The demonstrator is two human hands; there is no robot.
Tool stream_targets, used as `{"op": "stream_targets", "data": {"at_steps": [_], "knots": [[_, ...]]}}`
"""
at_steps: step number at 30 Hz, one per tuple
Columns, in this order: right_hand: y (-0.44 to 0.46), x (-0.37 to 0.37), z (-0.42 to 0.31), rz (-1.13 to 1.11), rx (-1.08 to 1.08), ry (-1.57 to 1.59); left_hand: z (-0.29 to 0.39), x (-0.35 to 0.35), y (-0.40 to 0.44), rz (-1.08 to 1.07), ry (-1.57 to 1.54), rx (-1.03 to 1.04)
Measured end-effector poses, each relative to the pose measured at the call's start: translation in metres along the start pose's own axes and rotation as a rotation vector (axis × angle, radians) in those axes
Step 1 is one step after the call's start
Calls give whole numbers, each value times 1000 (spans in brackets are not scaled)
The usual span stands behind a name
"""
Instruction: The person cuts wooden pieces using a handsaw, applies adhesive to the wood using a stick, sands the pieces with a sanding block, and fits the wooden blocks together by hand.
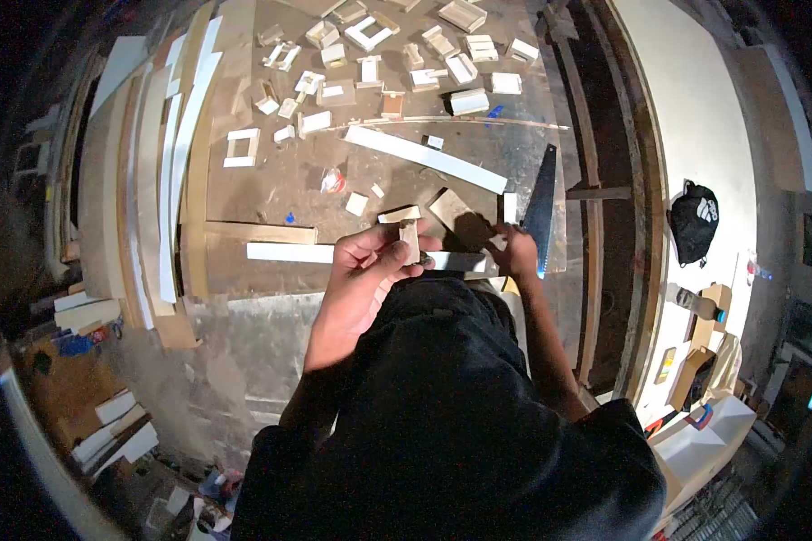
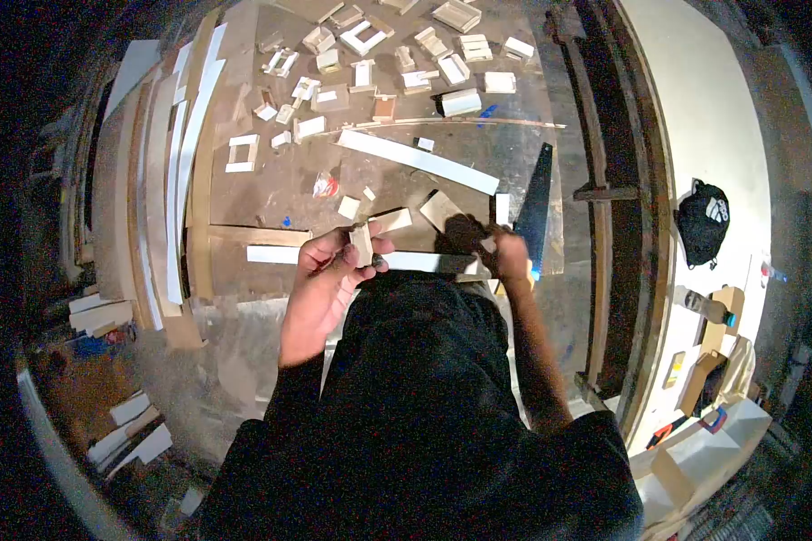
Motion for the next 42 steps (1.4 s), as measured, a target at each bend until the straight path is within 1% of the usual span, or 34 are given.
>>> {"op": "stream_targets", "data": {"at_steps": [1, 2, 3, 4, 5, 6, 7, 8, 9, 10, 11, 13, 15, 17, 18, 20, 21, 22, 23, 25, 26, 27, 29, 30, 31, 32, 33, 35, 36, 37, 38, 39, 42], "knots": [[10, 8, -12, -60, 51, 119, 0, 7, 0, -15, 10, 14], [20, 15, -25, -96, 38, 17, -1, 14, -1, -1, 20, 19], [28, 22, -35, -131, 22, -87, -1, 20, -2, -13, 62, 90], [34, 25, -43, -141, 10, -77, -1, 27, -3, -24, 106, 160], [38, 28, -50, -168, 35, -154, -1, 32, -4, -7, 114, 166], [40, 31, -51, -198, 57, -232, 1, 38, -5, 19, 93, 215], [42, 31, -51, -213, 40, -224, 2, 43, -8, 45, 71, 265], [45, 31, -51, -209, 45, -208, 2, 50, -9, 105, 154, 293], [48, 33, -48, -207, 52, -194, 3, 54, -10, 126, 159, 299], [53, 37, -44, -249, 114, -173, 5, 58, -12, 143, 224, 343], [54, 37, -39, -260, 99, -174, 6, 60, -13, 159, 288, 388], [55, 26, -39, -270, 86, -46, 7, 63, -16, 201, 288, 404], [55, 25, -44, -307, 70, -85, 6, 60, -17, 217, 284, 409], [47, 24, -53, -264, -88, -275, 7, 56, -17, 169, 337, 516], [43, 32, -52, -344, -38, -282, 9, 53, -18, 158, 331, 521], [41, 65, -37, -271, -55, -307, 18, 45, -20, 137, 468, 532], [41, 64, -46, -214, -78, -329, 26, 42, -19, 122, 460, 539], [41, 61, -52, -195, -31, -216, 38, 41, -17, 65, 524, 611], [43, 58, -57, -184, -24, -220, 47, 36, -17, 10, 586, 679], [49, 43, -73, -258, -105, -294, 61, 21, -17, -22, 582, 729], [45, 17, -100, -213, 42, -257, 71, 14, -19, -28, 679, 738], [46, 2, -115, -240, 66, -172, 81, 7, -23, -28, 777, 747], [42, 5, -114, 26, 87, 39, 95, -13, -26, -14, 790, 774], [36, -12, -136, -62, 186, 403, 99, -27, -27, 7, 840, 808], [28, -38, -172, -231, 328, 681, 101, -40, -26, 28, 889, 842], [19, -51, -193, -263, 243, 874, 101, -55, -23, 19, 917, 911], [8, -62, -213, -296, 151, 1065, 105, -64, -23, 13, 905, 916], [-17, -91, -284, -402, 80, 1346, 112, -78, -22, 61, 925, 943], [-34, -88, -297, -361, 36, 1215, 114, -82, -24, 110, 843, 847], [-45, -89, -316, -352, 17, 1130, 113, -92, -22, 104, 832, 842], [-46, -88, -338, -344, 18, 1054, 109, -101, -19, -2, 820, 877], [-44, -87, -356, -338, 32, 1007, 106, -107, -19, -105, 806, 909], [-37, -82, -377, -311, 27, 976, 109, -115, -23, -87, 735, 850]]}}
Point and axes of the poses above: each hand's wrist, its own y-axis towards the middle knuckle, its own x-axis out of the palm, z = x × y, the point moved 2 cm from there along y, towards the middle knuckle, and after that the axes turned 10 degrees about x, right-handed, at the moved point
